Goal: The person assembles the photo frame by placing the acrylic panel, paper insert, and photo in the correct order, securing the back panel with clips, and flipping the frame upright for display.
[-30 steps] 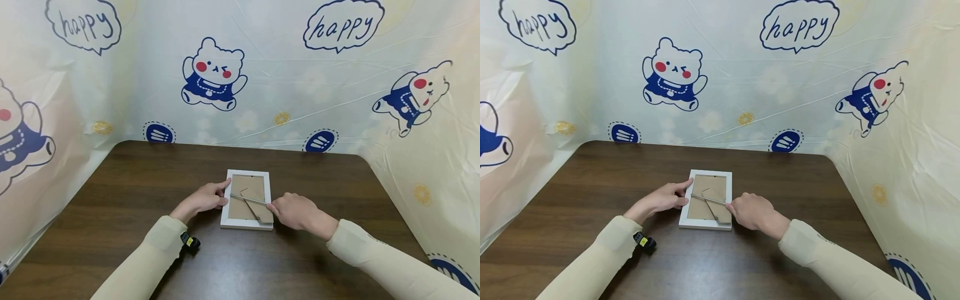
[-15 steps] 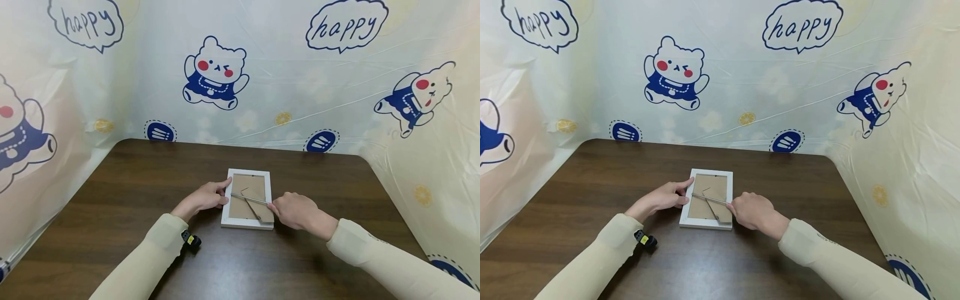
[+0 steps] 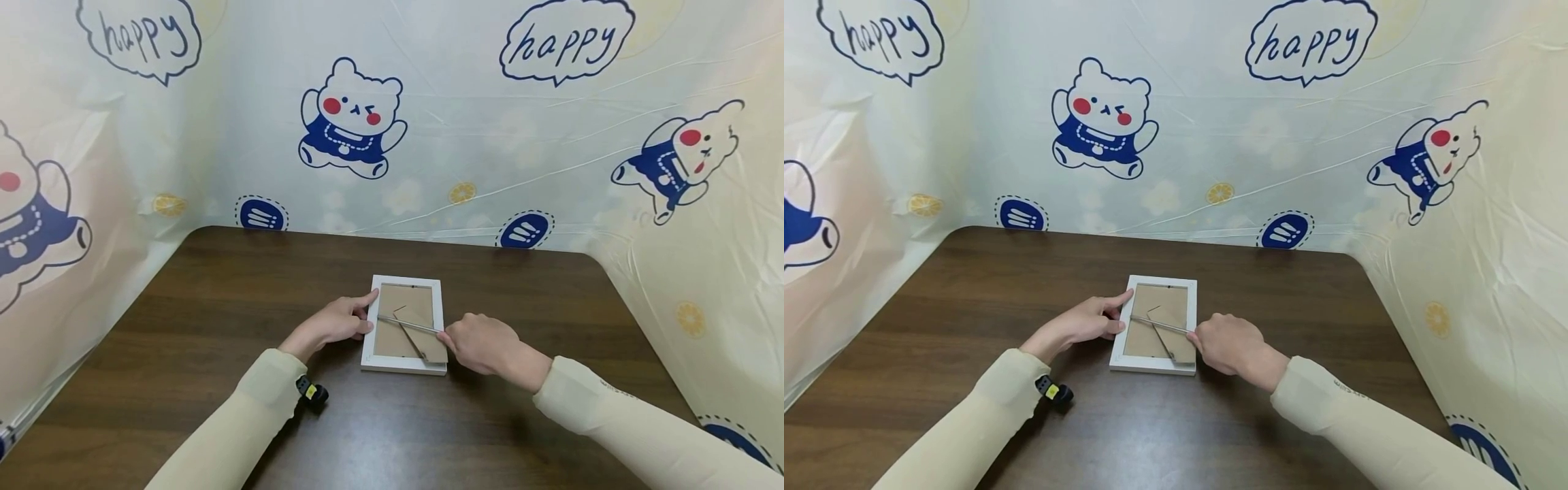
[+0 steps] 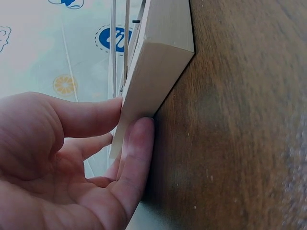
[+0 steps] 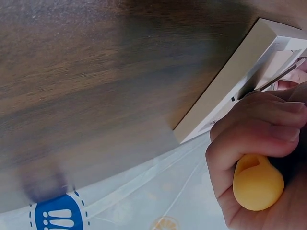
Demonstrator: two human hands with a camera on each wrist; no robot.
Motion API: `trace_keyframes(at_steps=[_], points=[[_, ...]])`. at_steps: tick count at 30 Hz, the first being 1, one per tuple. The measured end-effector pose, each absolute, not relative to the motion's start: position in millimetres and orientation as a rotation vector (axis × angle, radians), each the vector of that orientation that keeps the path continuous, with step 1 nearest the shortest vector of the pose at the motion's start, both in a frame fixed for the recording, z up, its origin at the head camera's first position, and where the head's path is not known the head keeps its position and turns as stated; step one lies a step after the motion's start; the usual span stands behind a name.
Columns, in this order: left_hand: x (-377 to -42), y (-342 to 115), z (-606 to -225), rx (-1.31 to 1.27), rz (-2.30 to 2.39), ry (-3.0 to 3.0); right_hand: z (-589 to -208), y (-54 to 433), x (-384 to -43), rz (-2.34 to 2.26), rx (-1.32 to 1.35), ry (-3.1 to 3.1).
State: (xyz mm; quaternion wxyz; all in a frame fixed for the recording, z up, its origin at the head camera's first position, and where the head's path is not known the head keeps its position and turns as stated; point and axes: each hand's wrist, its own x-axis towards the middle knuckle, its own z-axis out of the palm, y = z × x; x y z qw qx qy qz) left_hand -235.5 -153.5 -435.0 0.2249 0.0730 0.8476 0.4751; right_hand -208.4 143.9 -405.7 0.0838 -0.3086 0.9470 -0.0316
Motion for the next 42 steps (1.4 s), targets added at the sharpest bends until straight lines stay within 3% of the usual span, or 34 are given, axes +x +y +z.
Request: trace_keyframes(at_steps=[42], points=[[-236,-153,-434,0.196,1.299,2.347,-414,168,-213,-0.152,-0.913,2.848]])
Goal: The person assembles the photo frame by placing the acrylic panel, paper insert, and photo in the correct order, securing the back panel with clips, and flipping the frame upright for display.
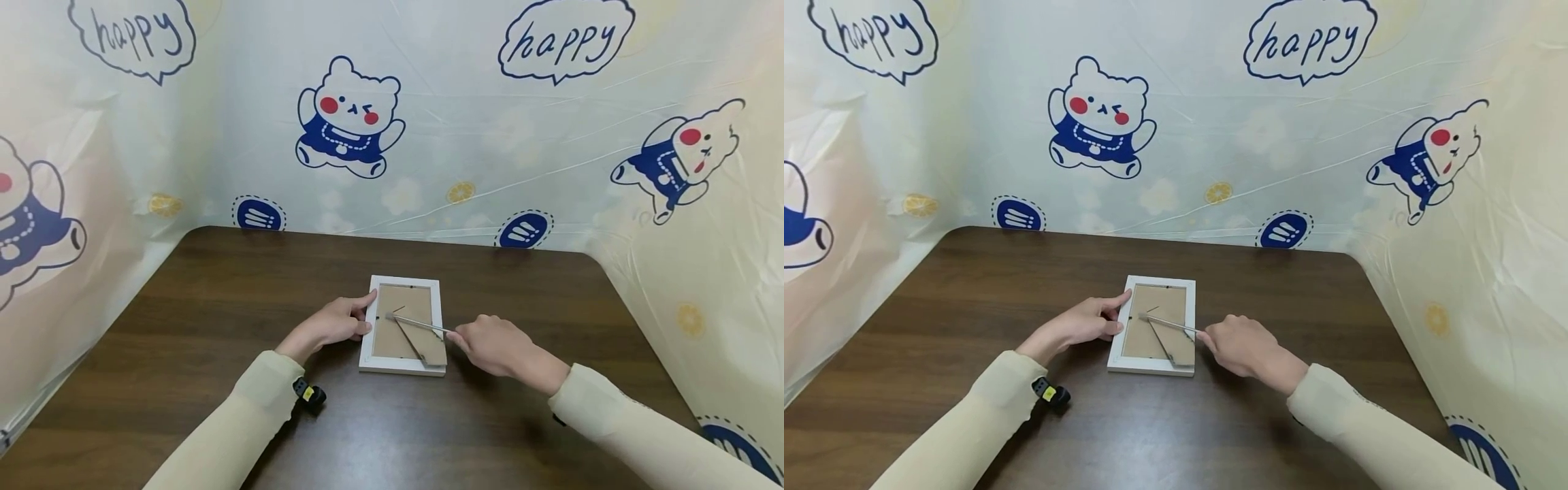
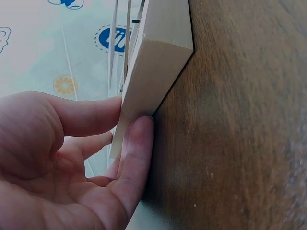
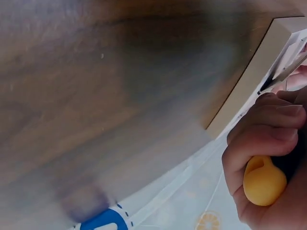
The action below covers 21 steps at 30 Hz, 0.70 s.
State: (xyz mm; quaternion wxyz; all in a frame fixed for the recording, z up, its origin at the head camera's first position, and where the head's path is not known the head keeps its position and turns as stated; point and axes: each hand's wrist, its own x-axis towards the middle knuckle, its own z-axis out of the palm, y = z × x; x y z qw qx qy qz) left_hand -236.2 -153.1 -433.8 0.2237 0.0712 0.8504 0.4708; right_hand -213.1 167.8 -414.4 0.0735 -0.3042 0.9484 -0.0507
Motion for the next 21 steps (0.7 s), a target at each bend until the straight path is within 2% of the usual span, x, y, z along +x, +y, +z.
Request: trace_keyframes(at_steps=[21], points=[[-237,-153,-437,0.201,1.279,2.373,-418,154,-210,-0.22,-0.88,2.812]])
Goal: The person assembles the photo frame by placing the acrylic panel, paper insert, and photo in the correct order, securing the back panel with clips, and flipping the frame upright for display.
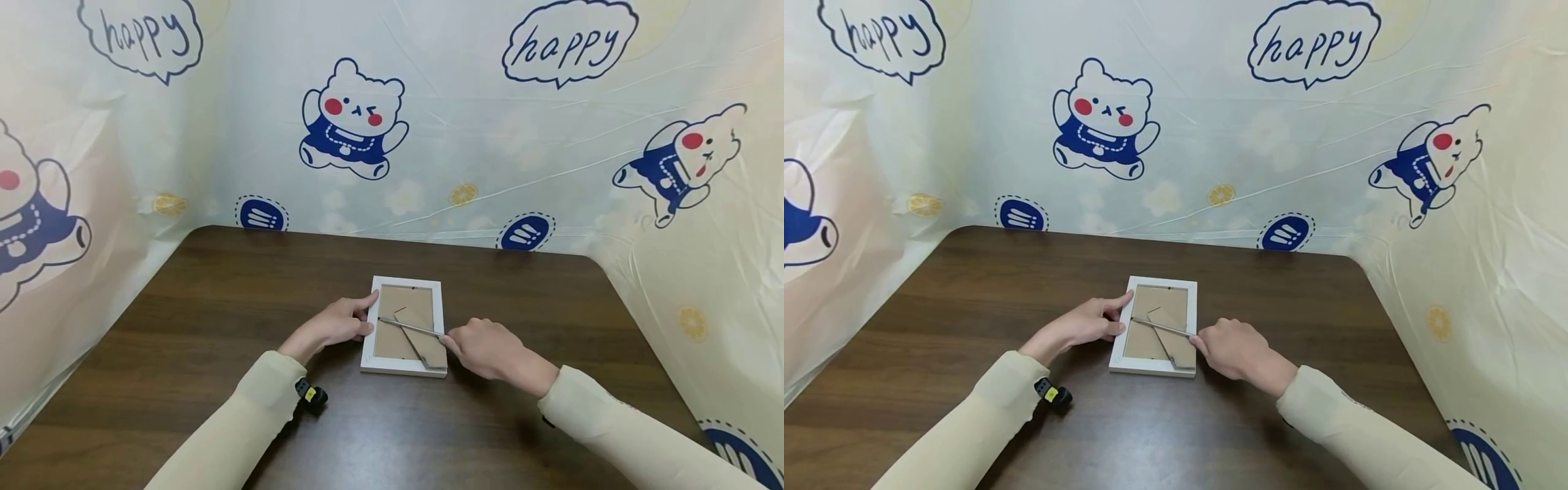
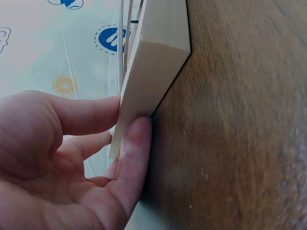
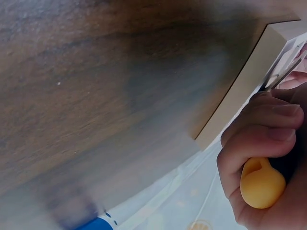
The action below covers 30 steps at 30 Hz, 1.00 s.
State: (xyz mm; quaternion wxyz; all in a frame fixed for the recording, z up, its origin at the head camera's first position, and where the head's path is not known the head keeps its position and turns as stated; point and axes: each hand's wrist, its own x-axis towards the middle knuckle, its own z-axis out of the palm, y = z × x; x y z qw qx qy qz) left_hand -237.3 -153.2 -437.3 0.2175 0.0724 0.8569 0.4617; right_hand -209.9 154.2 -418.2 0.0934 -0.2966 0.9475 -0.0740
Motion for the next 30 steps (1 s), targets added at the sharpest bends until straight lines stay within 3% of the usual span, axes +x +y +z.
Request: trace_keyframes(at_steps=[30], points=[[-237.2,-151.6,-434.8,0.193,1.25,2.39,-411.4,148.7,-219.6,-0.198,-0.832,2.69]])
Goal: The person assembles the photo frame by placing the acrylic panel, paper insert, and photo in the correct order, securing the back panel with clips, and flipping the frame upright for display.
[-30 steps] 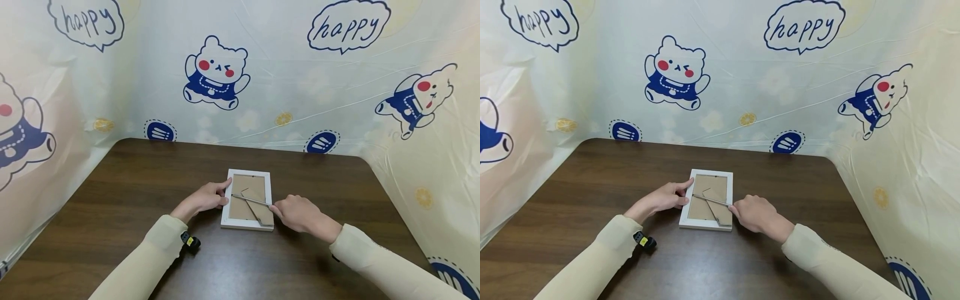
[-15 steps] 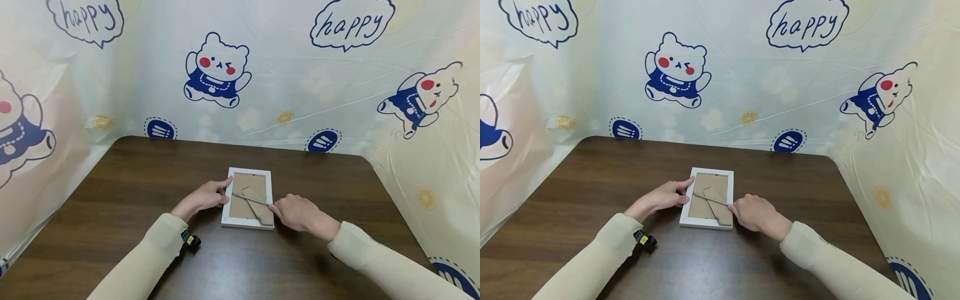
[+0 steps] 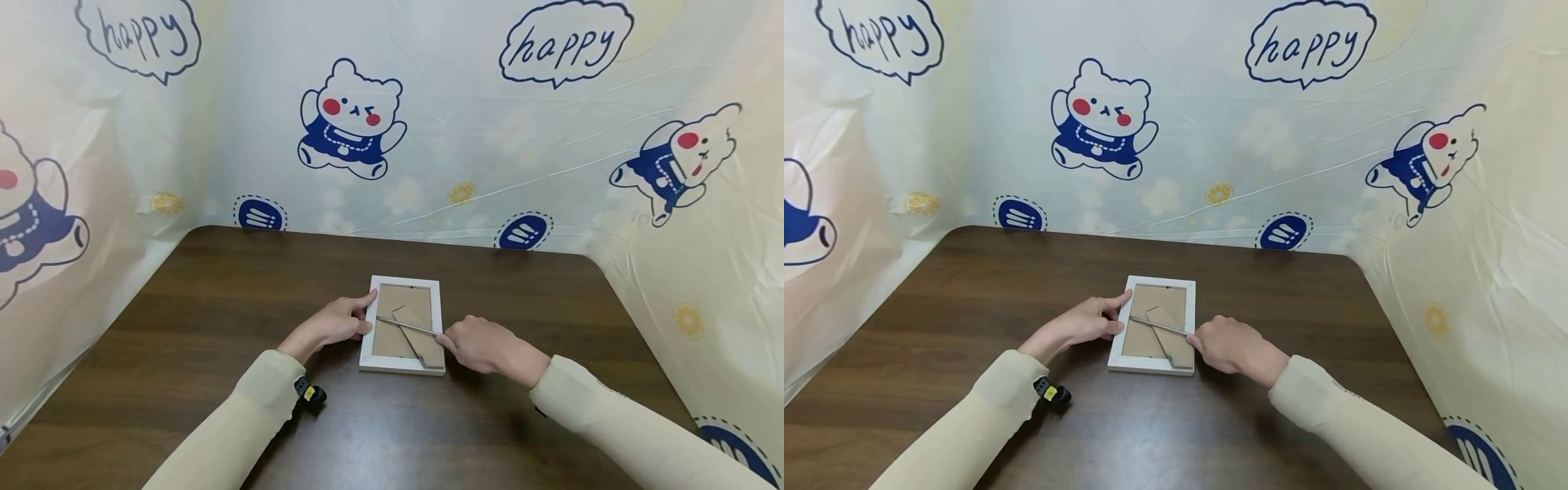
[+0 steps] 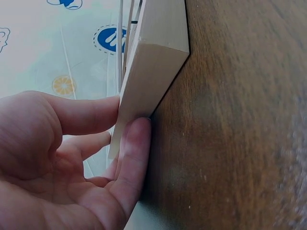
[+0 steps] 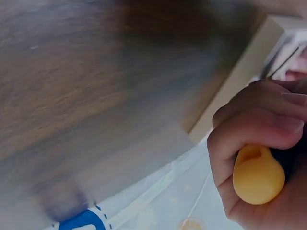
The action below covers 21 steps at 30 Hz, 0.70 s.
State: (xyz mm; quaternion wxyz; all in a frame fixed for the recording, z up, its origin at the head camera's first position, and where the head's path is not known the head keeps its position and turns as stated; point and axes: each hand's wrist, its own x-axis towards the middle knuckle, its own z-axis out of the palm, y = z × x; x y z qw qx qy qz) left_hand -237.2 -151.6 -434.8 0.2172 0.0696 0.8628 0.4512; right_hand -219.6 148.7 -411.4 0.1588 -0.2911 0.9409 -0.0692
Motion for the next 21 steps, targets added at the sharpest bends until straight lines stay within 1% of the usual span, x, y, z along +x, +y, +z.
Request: trace_keyframes(at_steps=[5,10,15,21], points=[[-237,-152,-436,0.185,1.233,2.395,-404,154,-223,-0.145,-0.867,2.747],[-238,-151,-436,0.186,1.224,2.399,-391,166,-218,-0.172,-0.88,2.857],[-238,-152,-436,0.18,1.234,2.405,-379,178,-206,-0.171,-0.936,2.91],[-239,-152,-438,0.182,1.23,2.404,-376,192,-186,-0.123,-0.991,2.961]])
